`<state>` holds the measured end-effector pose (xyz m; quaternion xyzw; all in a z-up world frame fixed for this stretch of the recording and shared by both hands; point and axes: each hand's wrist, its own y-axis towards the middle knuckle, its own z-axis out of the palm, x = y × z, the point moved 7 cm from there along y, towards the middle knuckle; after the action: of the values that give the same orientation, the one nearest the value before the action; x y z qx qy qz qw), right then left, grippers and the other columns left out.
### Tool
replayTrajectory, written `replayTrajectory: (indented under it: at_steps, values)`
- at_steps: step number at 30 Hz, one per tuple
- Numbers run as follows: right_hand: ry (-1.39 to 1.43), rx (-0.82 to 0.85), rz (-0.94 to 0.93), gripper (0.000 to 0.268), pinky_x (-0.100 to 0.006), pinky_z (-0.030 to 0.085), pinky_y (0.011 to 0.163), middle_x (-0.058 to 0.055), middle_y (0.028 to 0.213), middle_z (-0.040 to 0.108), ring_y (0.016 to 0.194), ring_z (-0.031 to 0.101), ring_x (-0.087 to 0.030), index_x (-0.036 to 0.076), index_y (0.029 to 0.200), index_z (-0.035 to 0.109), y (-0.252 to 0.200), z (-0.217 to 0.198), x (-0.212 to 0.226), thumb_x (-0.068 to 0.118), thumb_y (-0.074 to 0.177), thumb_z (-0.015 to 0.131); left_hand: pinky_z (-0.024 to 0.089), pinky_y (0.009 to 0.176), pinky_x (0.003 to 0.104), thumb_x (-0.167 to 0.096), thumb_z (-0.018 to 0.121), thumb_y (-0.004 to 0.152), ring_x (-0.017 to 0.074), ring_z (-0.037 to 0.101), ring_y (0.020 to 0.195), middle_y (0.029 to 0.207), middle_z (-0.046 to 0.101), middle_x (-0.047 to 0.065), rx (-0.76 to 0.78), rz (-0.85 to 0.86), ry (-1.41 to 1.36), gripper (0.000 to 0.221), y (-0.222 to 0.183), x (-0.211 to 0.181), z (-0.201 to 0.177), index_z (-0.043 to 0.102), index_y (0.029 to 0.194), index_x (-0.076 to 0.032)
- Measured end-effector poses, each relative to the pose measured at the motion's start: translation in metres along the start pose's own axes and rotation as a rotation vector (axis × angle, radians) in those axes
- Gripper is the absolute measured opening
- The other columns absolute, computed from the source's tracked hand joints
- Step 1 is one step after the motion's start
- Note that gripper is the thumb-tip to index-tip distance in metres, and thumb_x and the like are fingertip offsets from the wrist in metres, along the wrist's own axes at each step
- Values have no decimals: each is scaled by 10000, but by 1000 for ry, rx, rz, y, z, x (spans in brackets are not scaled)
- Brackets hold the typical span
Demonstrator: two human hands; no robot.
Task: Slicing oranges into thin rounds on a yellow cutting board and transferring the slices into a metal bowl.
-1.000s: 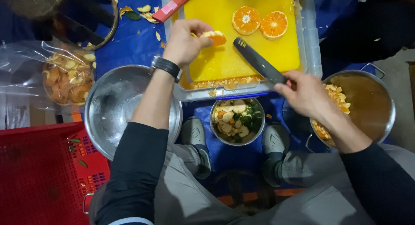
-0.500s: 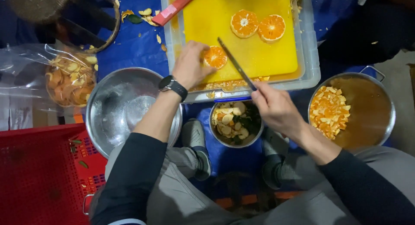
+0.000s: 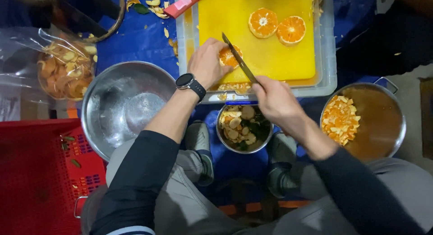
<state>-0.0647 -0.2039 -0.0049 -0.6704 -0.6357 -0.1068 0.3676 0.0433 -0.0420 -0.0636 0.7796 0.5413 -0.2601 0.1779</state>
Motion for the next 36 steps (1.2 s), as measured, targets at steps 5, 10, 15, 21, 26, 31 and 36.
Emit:
replayTrajectory:
  at_steps: [5,10,15,21,26,31,36]
  values:
    - [37,-56,-33,431,-649,502,952,-287,1196,699,1168,614,-510,63,1395,618,-3,15,-3,294,1074,448,567,904,545,-269,972,702,415,678,1068,1105,627,109,-18,-15,-3,618,4,13,5,685,1209,-63]
    - [90,-86,57,427,-654,494,970,-292,1190,699,1167,598,-537,67,1377,634,-35,10,9,277,1051,456,583,885,522,-224,949,724,401,697,1058,1057,649,113,0,-87,2,520,6,21,6,712,1155,-52]
    - [39,-103,19,401,-650,509,954,-272,1162,712,1141,618,-510,104,1337,660,-32,21,11,297,1035,480,589,863,543,-242,962,699,400,719,1030,1013,681,120,-8,-92,-8,528,4,18,7,738,1137,-50]
    - [-53,-36,9,402,-604,517,964,-249,1122,727,1135,651,-456,126,1312,669,-11,26,18,326,1056,432,593,847,561,-185,944,688,441,721,1019,990,714,173,-21,-85,-67,450,4,11,1,767,1074,-37]
    - [69,-71,-16,379,-613,512,953,-258,1149,720,1149,622,-506,106,1325,666,-10,29,13,255,1062,437,599,845,555,-193,951,675,435,723,1018,1005,717,172,-8,-76,-28,455,5,14,-2,770,1069,-55]
    - [-29,0,180,362,-621,504,996,-225,1165,724,1186,606,-473,160,1269,694,-72,5,-1,345,1023,503,571,902,587,-130,963,643,465,680,1101,1111,678,216,49,-75,-38,580,9,1,-12,678,1140,-40]
    - [276,-69,313,381,-320,452,516,-2,672,545,556,493,-139,124,1308,726,-112,2,-50,269,1015,530,582,790,501,63,635,884,400,498,1149,1385,432,189,328,67,366,660,9,-36,-6,538,1442,-274]
